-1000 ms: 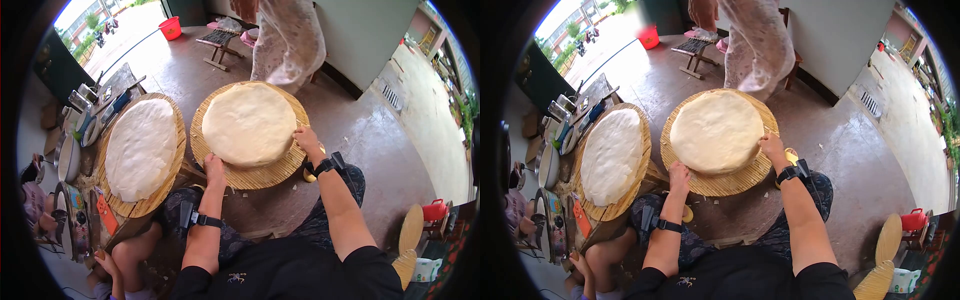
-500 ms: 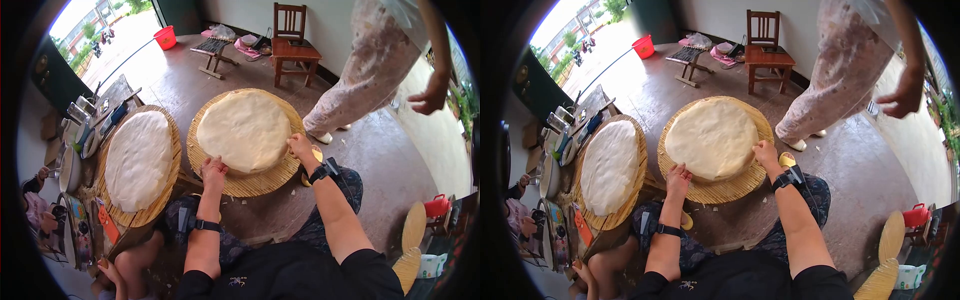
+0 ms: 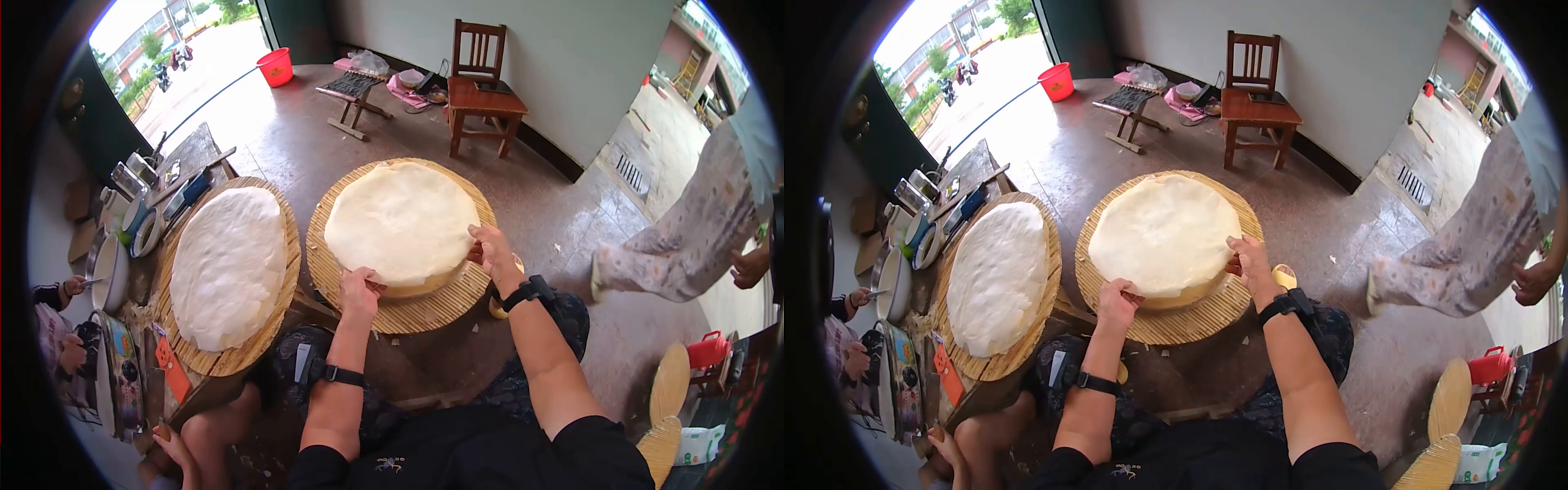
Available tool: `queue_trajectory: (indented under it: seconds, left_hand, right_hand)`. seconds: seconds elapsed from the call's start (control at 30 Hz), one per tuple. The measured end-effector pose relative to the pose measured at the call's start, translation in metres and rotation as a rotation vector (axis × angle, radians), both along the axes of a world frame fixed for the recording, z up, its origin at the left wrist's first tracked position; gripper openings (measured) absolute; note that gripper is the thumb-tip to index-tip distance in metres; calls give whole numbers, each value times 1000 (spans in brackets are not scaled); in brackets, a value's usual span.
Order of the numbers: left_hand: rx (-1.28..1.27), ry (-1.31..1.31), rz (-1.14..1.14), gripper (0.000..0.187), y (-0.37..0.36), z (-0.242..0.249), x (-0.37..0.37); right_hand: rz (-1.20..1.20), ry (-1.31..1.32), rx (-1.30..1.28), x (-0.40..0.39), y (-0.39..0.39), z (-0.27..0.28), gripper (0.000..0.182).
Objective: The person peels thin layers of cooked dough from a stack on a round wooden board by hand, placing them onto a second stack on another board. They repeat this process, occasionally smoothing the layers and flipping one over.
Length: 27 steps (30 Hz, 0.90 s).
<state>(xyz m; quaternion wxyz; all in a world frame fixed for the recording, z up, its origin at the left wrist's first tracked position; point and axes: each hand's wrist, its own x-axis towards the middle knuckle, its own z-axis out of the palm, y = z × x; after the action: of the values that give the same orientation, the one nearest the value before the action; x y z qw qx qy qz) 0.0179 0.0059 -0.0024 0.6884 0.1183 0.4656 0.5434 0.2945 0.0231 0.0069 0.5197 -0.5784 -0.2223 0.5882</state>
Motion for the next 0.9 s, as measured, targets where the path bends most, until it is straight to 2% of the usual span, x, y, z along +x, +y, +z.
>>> queue_trajectory:
  seconds: [0.13,0.23,0.37,0.47,0.57,0.63,0.9]
  left_hand:
    - [2,91,29,35,-5,0,10]
    - [14,109,69,39,-2,-9,11]
    - [117,139,150,43,2,-6,15]
    - [192,134,168,41,5,5,16]
    - [337,82,226,37,-6,47,12]
    - [448,67,194,36,-12,66,1]
    - [638,22,400,28,-52,130,-87]
  right_hand:
    - [-41,205,93,-9,9,-3,27]
    - [-26,132,68,-10,13,-4,29]
    - [-18,203,106,-14,10,-3,32]
    - [0,253,184,-17,11,4,34]
    - [78,329,259,-21,15,9,35]
    - [80,389,338,-34,10,33,36]
    - [297,412,484,-134,-4,130,35]
